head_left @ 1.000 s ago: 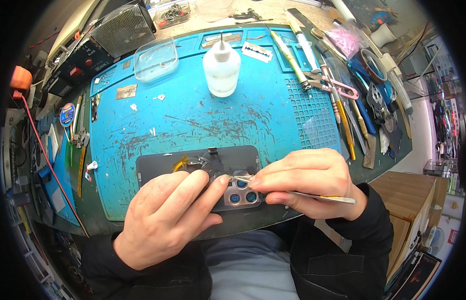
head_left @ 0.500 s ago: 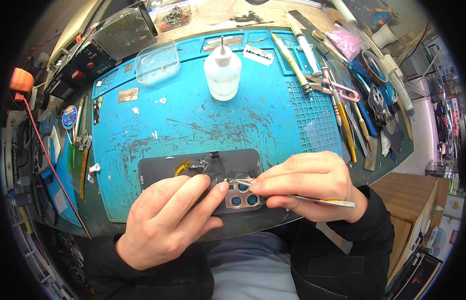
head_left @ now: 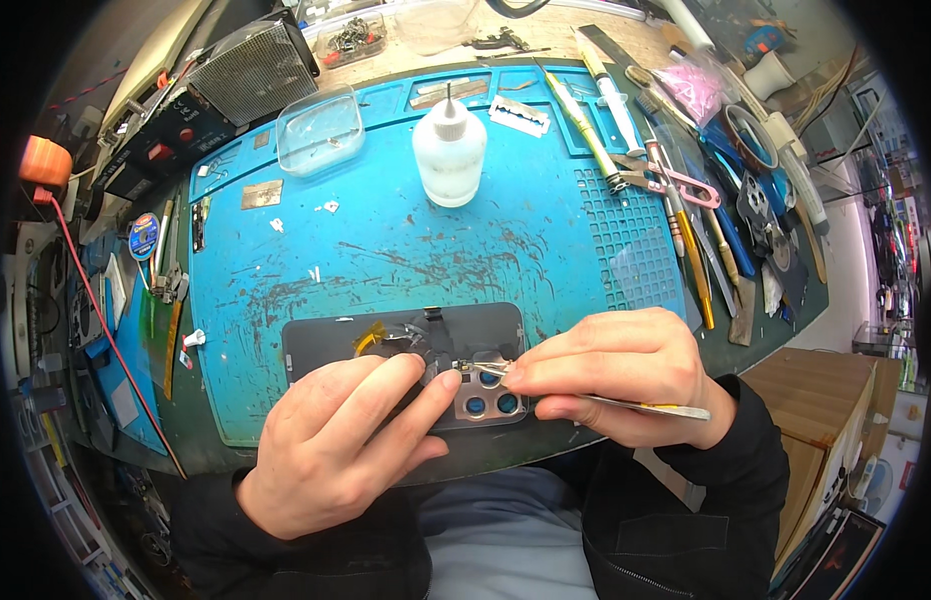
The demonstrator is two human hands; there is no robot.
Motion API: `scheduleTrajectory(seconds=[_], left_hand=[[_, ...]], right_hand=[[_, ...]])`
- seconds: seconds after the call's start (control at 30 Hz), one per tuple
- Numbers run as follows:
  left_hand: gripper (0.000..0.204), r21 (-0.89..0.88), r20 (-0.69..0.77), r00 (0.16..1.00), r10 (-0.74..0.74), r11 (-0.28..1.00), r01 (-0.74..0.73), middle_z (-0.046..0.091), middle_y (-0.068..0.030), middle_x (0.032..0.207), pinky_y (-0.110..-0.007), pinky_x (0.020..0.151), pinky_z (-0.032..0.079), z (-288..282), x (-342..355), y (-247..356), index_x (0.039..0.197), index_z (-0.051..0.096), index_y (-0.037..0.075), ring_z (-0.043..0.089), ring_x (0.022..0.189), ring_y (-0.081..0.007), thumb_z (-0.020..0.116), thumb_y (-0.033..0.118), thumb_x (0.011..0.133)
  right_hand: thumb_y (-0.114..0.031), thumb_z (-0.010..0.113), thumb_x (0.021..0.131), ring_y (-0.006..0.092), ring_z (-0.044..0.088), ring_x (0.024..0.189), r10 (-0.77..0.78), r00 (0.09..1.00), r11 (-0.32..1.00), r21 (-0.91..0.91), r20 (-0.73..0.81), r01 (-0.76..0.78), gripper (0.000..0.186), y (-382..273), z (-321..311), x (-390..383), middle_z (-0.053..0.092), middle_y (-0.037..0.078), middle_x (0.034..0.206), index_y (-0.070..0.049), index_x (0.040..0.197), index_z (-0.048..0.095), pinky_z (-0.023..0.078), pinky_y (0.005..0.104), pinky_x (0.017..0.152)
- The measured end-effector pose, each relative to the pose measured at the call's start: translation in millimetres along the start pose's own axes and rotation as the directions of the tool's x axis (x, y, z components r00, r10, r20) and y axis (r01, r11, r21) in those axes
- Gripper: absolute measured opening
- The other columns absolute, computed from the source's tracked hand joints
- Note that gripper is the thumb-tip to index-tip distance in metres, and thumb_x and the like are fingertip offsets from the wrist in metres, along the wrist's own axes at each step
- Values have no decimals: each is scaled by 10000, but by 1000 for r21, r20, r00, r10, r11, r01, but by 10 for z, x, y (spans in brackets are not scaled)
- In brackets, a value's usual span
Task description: The person applies adhesive to a white plastic component using a syringe, then uses tweezers to place and adjust small parts within the camera module area of a disassembled smartphone back cover. The person repeatedly positions and repositions tiny components inside the camera housing.
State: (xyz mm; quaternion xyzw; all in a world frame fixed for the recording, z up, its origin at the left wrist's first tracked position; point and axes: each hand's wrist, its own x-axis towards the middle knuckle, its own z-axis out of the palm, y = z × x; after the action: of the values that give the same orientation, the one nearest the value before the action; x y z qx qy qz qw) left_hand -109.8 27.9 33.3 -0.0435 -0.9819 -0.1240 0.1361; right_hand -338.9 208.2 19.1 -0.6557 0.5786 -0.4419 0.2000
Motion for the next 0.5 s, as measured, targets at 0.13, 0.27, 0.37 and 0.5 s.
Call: scheduleTrajectory(seconds=[0.13, 0.27, 0.37, 0.5], left_hand=[[510, -2, 7, 1000, -3, 1000, 3, 644, -99, 1254, -375, 896, 564, 4, -4, 1, 1283, 760, 52, 667, 1031, -250, 796, 286, 830], [532, -9, 12, 1000, -13, 1000, 13, 637, -97, 1262, -378, 904, 559, -4, -2, 12, 1294, 755, 52, 661, 1042, -250, 806, 272, 813], [551, -19, 22, 999, -23, 1000, 24, 636, -95, 1265, -380, 909, 557, -15, 7, 17, 1300, 752, 50, 660, 1045, -253, 814, 262, 796], [574, -30, 20, 999, -32, 999, 32, 632, -95, 1269, -383, 908, 555, -13, -1, 9, 1306, 748, 48, 658, 1049, -254, 823, 254, 775]], right_hand=[[-80, 844, 861, 261, 783, 890, -2, 1000, 1000, -3, 3, 2, 249, 1, -2, 3, 803, 90, 1027, -42, 1101, 790, 629, 358, 737], [-81, 845, 861, 262, 784, 890, -6, 1000, 1000, -1, 1, 6, 256, -6, -4, 6, 803, 93, 1030, -42, 1107, 789, 629, 358, 736], [-80, 844, 862, 263, 784, 892, -10, 1000, 1000, 4, -1, 10, 259, 0, -1, 5, 803, 95, 1033, -38, 1112, 789, 629, 358, 735], [-79, 842, 866, 264, 784, 893, -18, 1000, 1000, 7, -2, 18, 260, 5, -3, 5, 802, 97, 1036, -32, 1117, 789, 629, 357, 734]])
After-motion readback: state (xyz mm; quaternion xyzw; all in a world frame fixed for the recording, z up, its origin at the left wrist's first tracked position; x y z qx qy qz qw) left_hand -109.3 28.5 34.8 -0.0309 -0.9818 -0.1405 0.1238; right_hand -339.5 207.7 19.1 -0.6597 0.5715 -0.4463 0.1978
